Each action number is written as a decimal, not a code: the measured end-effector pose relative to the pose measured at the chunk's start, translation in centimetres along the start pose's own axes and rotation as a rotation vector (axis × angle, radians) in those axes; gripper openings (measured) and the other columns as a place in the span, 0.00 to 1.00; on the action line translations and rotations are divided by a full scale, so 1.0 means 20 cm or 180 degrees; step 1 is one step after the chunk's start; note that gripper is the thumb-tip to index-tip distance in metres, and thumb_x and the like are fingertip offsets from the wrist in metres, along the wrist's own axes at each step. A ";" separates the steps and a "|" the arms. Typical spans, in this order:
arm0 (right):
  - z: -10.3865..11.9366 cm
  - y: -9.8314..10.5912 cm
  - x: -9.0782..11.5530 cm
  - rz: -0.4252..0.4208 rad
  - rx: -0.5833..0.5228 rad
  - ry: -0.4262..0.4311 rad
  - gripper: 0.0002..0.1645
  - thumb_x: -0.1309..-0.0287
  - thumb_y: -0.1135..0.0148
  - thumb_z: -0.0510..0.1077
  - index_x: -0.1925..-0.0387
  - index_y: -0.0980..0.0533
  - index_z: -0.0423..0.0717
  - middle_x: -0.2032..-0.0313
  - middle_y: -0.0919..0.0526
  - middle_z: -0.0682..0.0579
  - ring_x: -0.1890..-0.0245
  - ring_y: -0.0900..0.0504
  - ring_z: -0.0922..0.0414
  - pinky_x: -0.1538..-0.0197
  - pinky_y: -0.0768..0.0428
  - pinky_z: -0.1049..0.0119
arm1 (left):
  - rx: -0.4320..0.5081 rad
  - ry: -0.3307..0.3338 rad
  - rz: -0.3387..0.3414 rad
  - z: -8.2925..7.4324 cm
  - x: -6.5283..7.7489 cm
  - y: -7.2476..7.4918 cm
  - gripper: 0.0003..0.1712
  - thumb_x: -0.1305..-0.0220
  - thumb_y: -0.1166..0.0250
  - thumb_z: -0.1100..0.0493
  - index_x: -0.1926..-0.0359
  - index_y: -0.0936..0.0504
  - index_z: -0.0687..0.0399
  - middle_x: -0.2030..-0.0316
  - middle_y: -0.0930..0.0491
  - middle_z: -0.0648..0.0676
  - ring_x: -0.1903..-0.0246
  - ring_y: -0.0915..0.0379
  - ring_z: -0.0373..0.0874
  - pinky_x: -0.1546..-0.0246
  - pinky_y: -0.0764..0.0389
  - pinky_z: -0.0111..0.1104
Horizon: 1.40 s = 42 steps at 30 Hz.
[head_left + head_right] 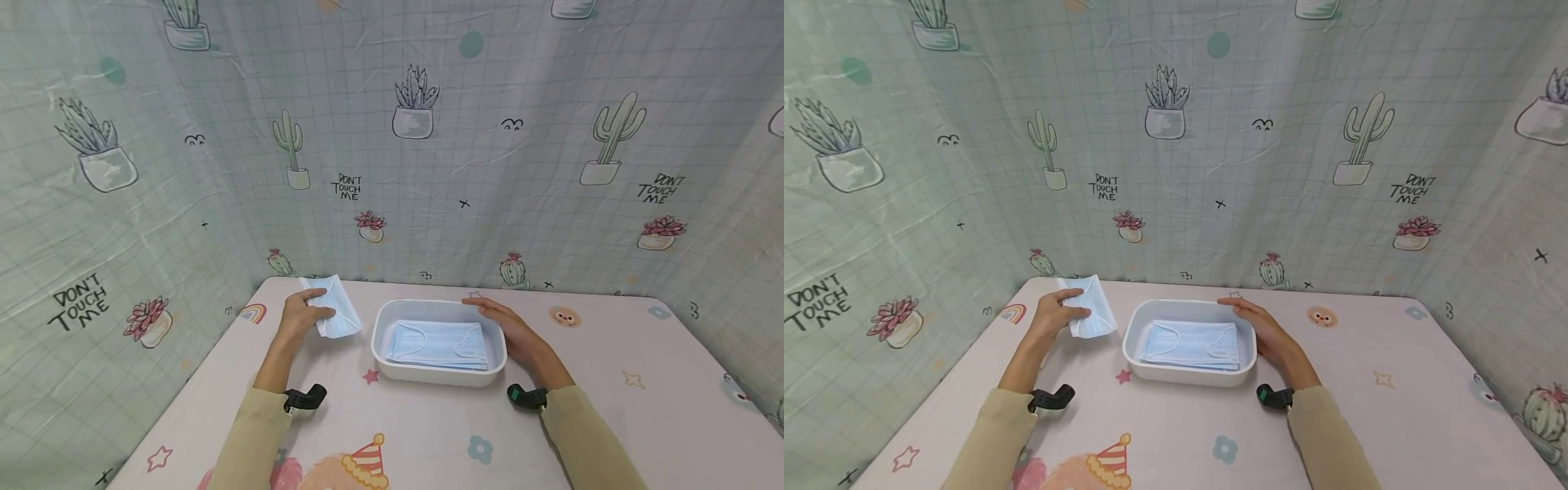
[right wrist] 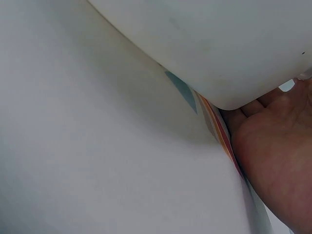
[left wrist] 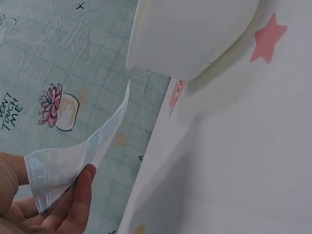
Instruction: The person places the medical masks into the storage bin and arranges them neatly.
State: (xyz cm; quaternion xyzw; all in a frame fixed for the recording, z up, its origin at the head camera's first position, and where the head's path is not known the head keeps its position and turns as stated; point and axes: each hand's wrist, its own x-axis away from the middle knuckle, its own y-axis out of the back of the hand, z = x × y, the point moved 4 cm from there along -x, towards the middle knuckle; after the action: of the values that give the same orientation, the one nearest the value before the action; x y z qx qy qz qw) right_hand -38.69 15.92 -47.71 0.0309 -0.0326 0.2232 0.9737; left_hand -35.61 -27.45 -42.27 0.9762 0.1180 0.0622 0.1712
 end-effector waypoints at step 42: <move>0.00 0.00 -0.01 0.0039 -0.0017 0.0035 0.27 0.19 0.56 0.49 0.25 0.33 0.50 0.18 0.45 0.50 0.17 0.53 0.43 0.20 0.51 0.39 | 0.0178 -0.0134 0.0068 -0.17 0.09 -0.05 0.36 0.39 0.30 0.68 0.29 0.27 0.57 0.27 0.33 0.66 0.33 0.30 0.63 0.34 0.24 0.53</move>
State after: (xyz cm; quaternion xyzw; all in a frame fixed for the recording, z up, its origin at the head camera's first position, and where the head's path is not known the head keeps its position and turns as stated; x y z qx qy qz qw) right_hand -38.84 15.94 -47.68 0.0270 -0.0281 0.2292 0.9726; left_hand -34.66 -24.91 -39.28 0.9829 0.1057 0.0401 0.1457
